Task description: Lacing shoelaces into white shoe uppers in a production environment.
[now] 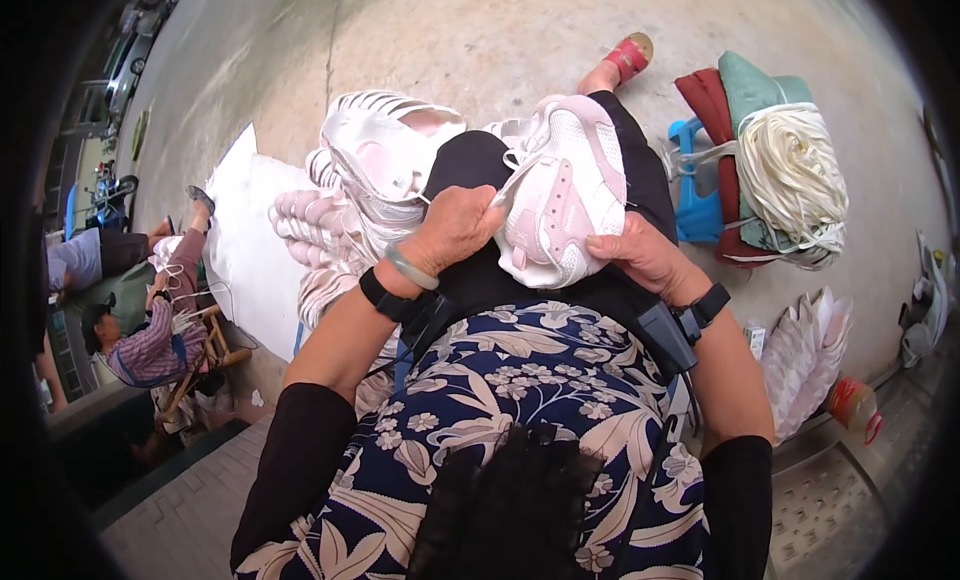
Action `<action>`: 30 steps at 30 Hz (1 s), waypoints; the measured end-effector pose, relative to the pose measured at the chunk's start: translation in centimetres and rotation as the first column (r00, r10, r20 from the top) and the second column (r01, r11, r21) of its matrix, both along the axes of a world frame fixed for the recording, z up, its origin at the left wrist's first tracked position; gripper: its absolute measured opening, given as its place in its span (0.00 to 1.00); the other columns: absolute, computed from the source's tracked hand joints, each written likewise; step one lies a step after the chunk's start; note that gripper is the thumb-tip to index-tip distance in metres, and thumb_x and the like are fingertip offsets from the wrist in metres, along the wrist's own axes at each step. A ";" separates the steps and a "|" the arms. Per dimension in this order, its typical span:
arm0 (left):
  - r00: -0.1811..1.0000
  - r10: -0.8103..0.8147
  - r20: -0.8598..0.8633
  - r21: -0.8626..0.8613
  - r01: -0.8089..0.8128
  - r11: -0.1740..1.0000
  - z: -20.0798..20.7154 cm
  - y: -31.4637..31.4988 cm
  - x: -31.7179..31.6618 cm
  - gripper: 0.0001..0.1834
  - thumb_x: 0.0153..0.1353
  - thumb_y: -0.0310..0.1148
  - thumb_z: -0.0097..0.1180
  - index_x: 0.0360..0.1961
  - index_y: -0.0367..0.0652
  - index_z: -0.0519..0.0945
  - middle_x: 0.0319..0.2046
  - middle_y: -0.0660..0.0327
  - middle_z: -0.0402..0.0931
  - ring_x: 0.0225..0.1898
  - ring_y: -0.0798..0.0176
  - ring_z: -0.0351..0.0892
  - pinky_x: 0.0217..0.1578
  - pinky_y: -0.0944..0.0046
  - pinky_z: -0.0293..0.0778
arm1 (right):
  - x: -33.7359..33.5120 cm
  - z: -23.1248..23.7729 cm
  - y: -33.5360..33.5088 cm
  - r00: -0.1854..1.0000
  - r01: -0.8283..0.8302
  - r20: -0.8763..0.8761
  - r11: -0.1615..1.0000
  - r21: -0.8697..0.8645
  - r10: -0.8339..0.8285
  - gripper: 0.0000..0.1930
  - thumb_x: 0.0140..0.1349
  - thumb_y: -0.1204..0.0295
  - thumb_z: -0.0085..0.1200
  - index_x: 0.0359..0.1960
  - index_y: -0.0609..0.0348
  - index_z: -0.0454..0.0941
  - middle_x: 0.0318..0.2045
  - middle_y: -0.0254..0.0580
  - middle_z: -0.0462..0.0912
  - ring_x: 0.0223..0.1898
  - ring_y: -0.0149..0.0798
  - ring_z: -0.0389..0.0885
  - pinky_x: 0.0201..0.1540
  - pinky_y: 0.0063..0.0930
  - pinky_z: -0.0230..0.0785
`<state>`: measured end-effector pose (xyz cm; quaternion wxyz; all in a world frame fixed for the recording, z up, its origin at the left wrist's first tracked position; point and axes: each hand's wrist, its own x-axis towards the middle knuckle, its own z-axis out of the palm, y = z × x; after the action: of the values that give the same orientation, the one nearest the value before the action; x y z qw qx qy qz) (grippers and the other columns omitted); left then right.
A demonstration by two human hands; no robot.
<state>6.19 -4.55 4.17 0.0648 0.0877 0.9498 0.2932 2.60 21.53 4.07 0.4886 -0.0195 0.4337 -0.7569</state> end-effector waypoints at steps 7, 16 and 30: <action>0.987 0.154 -0.039 -0.046 -0.156 0.987 0.5 2.2 0.1 0.16 0.56 0.35 0.47 0.18 0.34 0.69 0.15 0.42 0.69 0.22 0.38 0.72 0.24 0.46 0.67 | 0.1 -1.0 0.1 0.972 0.115 -0.235 0.860 0.497 0.007 0.21 0.57 0.64 0.56 0.48 0.63 0.69 0.36 0.37 0.78 0.38 0.28 0.75 0.41 0.22 0.68; 0.992 0.122 0.009 -0.163 -0.119 0.979 -0.5 4.7 -2.7 0.16 0.58 0.36 0.45 0.23 0.32 0.72 0.19 0.40 0.73 0.25 0.39 0.75 0.29 0.47 0.71 | -0.2 -3.4 -0.9 0.329 0.630 -0.865 0.594 0.499 0.378 0.08 0.56 0.70 0.46 0.35 0.58 0.74 0.27 0.50 0.75 0.32 0.52 0.75 0.35 0.42 0.67; 0.957 0.011 0.291 0.005 -0.013 1.000 -2.7 4.8 -2.4 0.16 0.60 0.34 0.44 0.32 0.26 0.65 0.19 0.39 0.73 0.15 0.48 0.76 0.19 0.56 0.73 | 0.0 -4.6 -1.3 0.391 0.477 -0.745 0.573 0.666 0.541 0.26 0.54 0.49 0.50 0.25 0.66 0.75 0.25 0.57 0.77 0.32 0.56 0.77 0.35 0.44 0.68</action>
<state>3.79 0.30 1.43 0.2015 0.0381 0.9296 0.3064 2.56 20.28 -0.50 0.1263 -0.2153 0.9195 -0.3037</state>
